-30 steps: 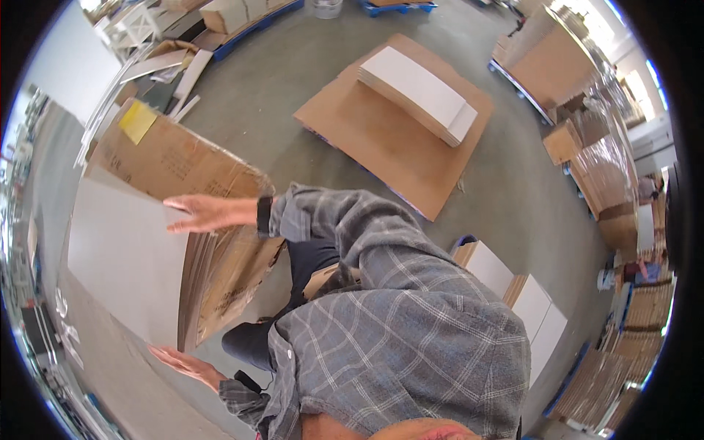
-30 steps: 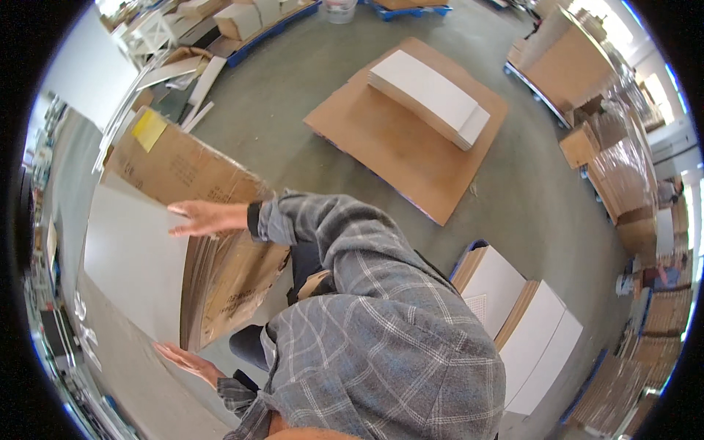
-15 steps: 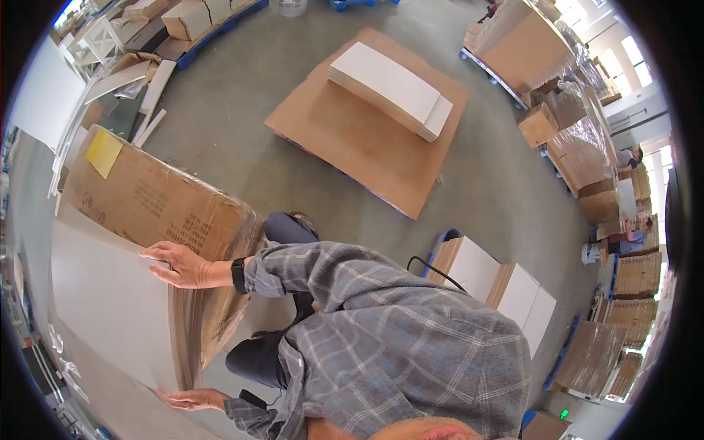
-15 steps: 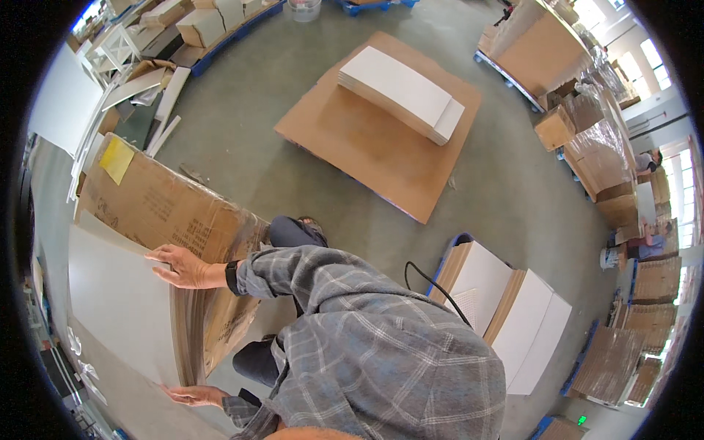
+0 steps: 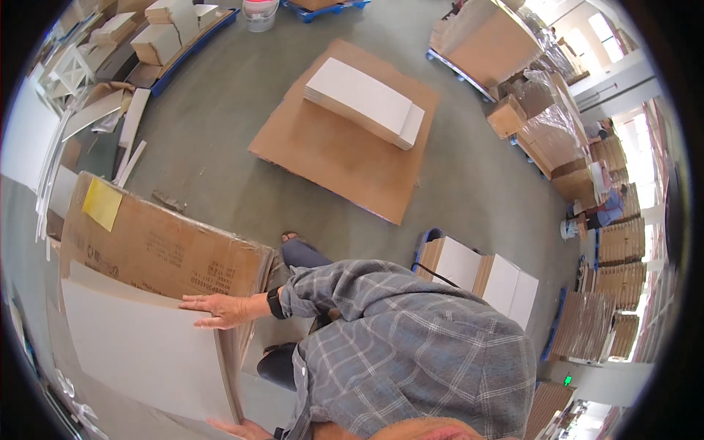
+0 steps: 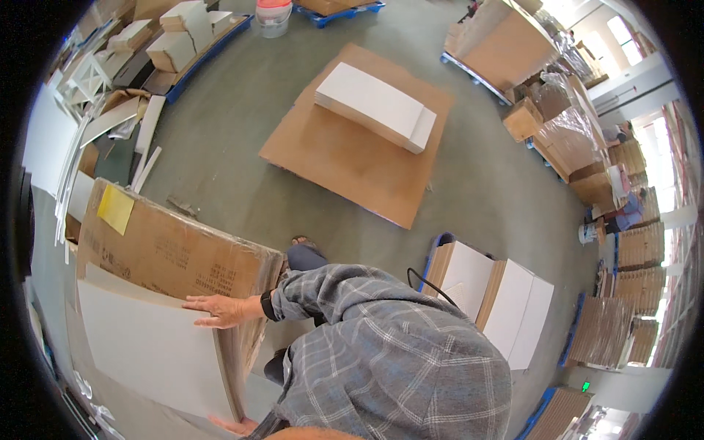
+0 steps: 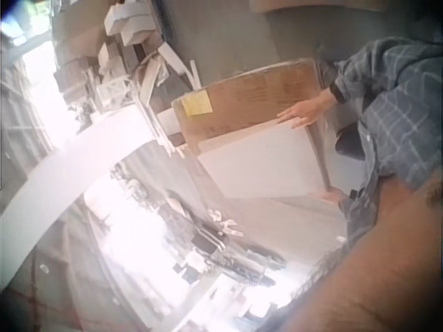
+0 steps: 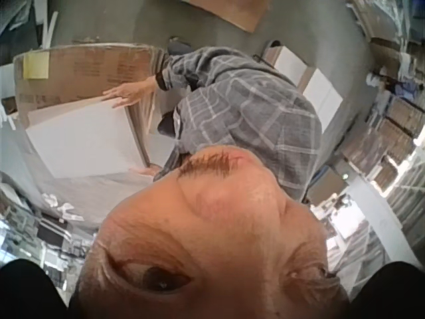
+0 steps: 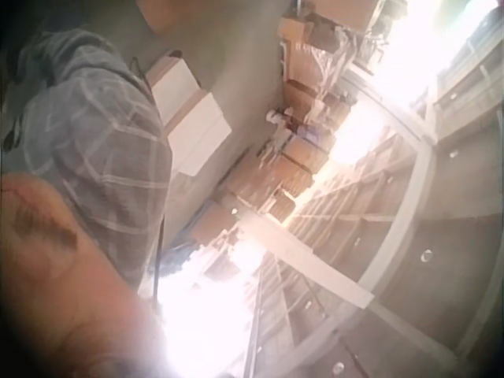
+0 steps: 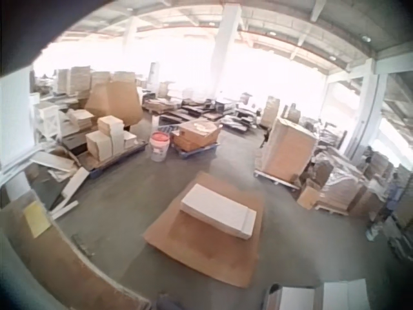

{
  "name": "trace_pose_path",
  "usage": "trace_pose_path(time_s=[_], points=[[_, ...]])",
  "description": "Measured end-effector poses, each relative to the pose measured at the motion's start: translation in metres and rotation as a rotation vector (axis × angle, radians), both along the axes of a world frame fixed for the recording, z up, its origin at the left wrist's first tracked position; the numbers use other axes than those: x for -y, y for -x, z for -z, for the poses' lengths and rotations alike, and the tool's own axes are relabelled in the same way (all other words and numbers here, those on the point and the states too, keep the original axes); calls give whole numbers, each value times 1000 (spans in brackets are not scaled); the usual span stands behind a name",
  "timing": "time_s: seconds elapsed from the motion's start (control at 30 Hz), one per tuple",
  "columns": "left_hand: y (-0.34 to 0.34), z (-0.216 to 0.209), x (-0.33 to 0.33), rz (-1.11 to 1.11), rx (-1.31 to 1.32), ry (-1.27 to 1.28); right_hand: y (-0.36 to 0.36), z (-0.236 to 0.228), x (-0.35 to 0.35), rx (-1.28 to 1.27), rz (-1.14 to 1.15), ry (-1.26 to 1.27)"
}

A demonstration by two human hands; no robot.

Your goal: Organizing and stacking white furniture panels in a warehouse setting.

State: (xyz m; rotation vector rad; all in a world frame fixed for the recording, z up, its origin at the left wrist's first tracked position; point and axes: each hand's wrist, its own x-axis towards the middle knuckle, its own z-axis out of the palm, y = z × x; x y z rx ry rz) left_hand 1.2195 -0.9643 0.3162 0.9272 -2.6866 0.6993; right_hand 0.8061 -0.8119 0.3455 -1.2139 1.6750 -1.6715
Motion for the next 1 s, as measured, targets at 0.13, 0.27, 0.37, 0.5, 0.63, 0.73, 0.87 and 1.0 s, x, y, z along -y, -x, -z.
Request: trace_pose_path(time_s=[0.13, 0.27, 0.37, 0.5, 0.63, 0.73, 0.87, 1.0], points=[[41, -47, -18, -92, -322, -712, 0, 1, -3, 32, -38, -18], [43, -46, -22, 4, -256, -538, 4, -5, -9, 36, -41, 18], [45, -46, -21, 63, -219, -389, 7, -9, -11, 56, -69, 42], [42, -46, -22, 138, -191, -178, 3, -3, -4, 92, -52, 63], [44, -36, -20, 190, -171, 44, 9, 10, 6, 88, -32, 62], [33, -25, -11, 186, -178, 171, 17, 4, 4, 151, -83, -34], [68, -41, -37, 298, -104, 291, 35, 2, -10, 150, -74, 18], [68, -37, -36, 344, -386, -196, 38, -9, -7, 162, -110, -25]])
